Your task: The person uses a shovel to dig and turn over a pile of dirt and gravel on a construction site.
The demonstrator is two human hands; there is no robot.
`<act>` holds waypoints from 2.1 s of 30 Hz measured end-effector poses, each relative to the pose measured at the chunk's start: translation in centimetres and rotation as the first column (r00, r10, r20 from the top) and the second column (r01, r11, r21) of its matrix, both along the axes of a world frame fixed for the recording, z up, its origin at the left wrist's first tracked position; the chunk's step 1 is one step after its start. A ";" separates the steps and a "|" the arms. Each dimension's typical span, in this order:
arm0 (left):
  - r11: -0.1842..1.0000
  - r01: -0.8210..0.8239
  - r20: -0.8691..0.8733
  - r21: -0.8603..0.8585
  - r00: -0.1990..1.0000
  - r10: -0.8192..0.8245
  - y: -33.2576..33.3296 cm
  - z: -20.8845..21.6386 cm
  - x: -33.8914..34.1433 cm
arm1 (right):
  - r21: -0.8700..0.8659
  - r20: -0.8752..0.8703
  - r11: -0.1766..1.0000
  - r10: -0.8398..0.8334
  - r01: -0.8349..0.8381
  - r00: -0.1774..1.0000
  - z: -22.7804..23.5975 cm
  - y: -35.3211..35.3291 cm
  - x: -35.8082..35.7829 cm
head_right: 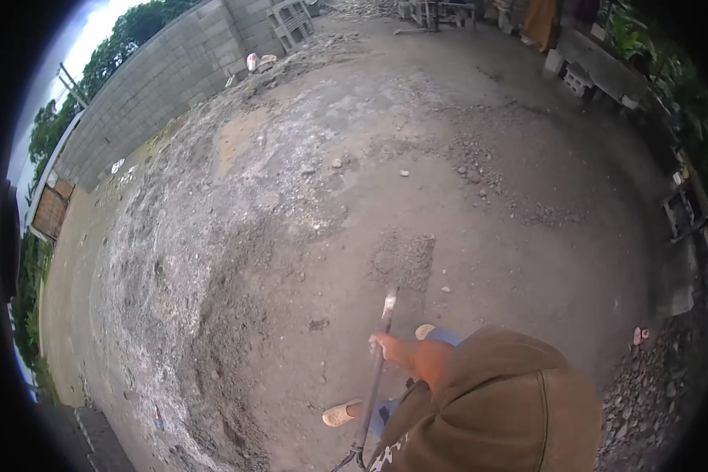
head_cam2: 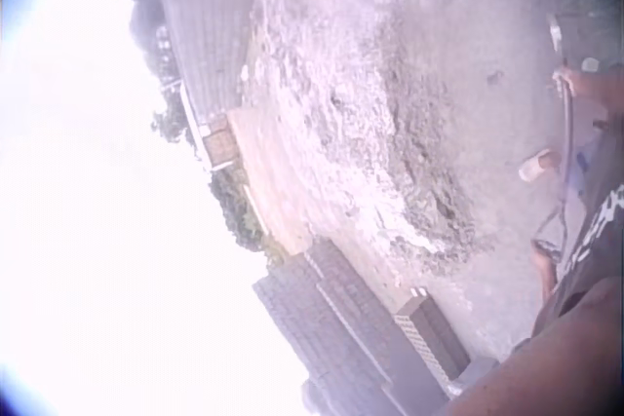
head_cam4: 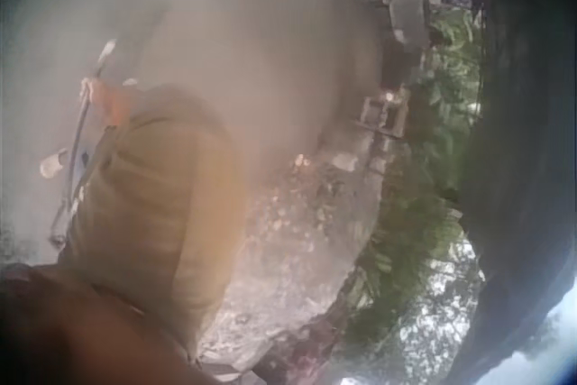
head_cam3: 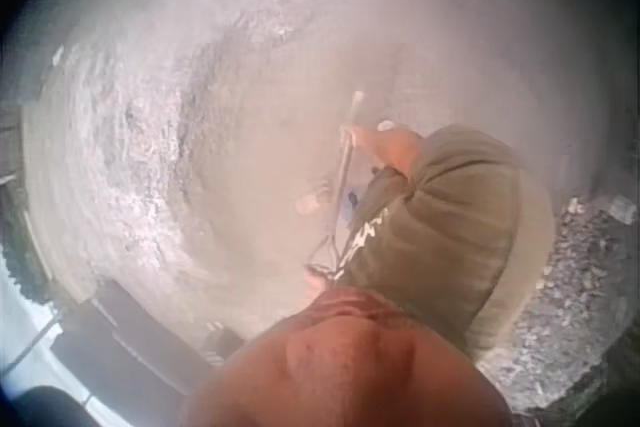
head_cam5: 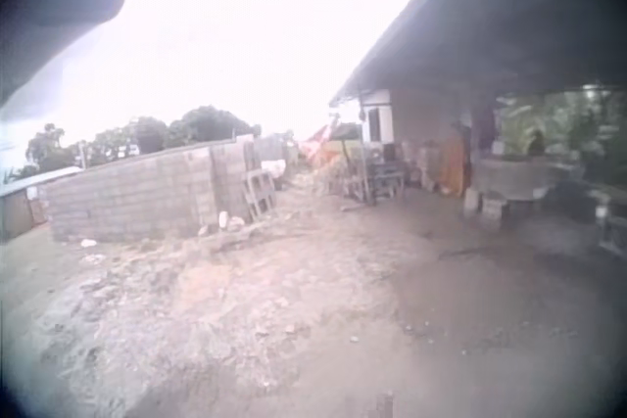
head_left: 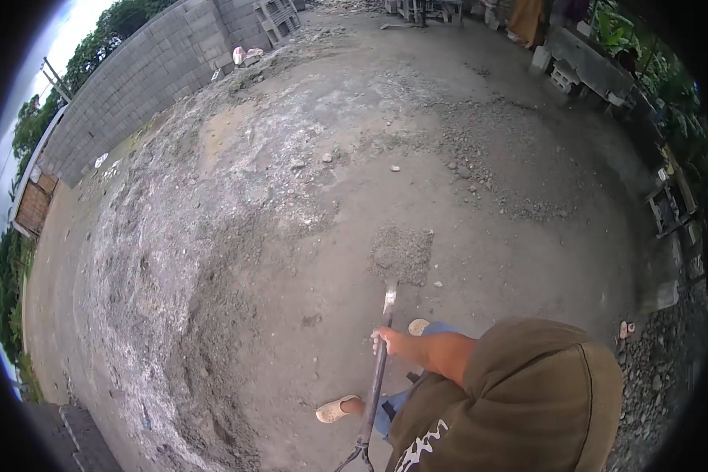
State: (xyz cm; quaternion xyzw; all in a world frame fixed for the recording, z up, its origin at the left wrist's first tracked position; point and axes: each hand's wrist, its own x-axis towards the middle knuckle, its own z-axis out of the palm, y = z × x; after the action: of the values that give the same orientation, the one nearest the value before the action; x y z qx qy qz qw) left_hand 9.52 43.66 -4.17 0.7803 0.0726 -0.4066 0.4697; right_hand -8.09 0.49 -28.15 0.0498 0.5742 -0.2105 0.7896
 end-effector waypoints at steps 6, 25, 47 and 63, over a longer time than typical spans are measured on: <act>0.878 0.061 -0.228 -0.475 0.955 -0.190 -37.0 -5.1 -20.2 | -0.488 -0.032 0.748 -0.530 0.449 0.848 18.2 -27.2 -37.5; 0.833 0.311 -0.511 -0.457 0.675 -0.532 -47.1 20.2 -25.2 | 0.012 -0.213 0.802 -0.582 0.598 0.785 7.1 -11.5 -34.5; -0.031 -0.997 -0.037 -0.071 -0.029 0.999 -15.7 -5.1 13.0 | -0.169 -0.157 0.379 0.901 -0.910 0.404 2.9 -7.8 63.1; -0.477 -0.718 0.514 0.507 -0.192 0.836 -11.3 -27.2 13.8 | 0.586 0.065 0.021 0.995 -0.810 0.073 -40.9 12.9 59.7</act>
State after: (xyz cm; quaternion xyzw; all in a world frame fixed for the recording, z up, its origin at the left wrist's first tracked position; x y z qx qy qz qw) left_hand 23.36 32.39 -31.41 0.4884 0.8287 0.1236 0.2439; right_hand 51.63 13.42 -69.04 -0.1858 0.6284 0.5045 0.5622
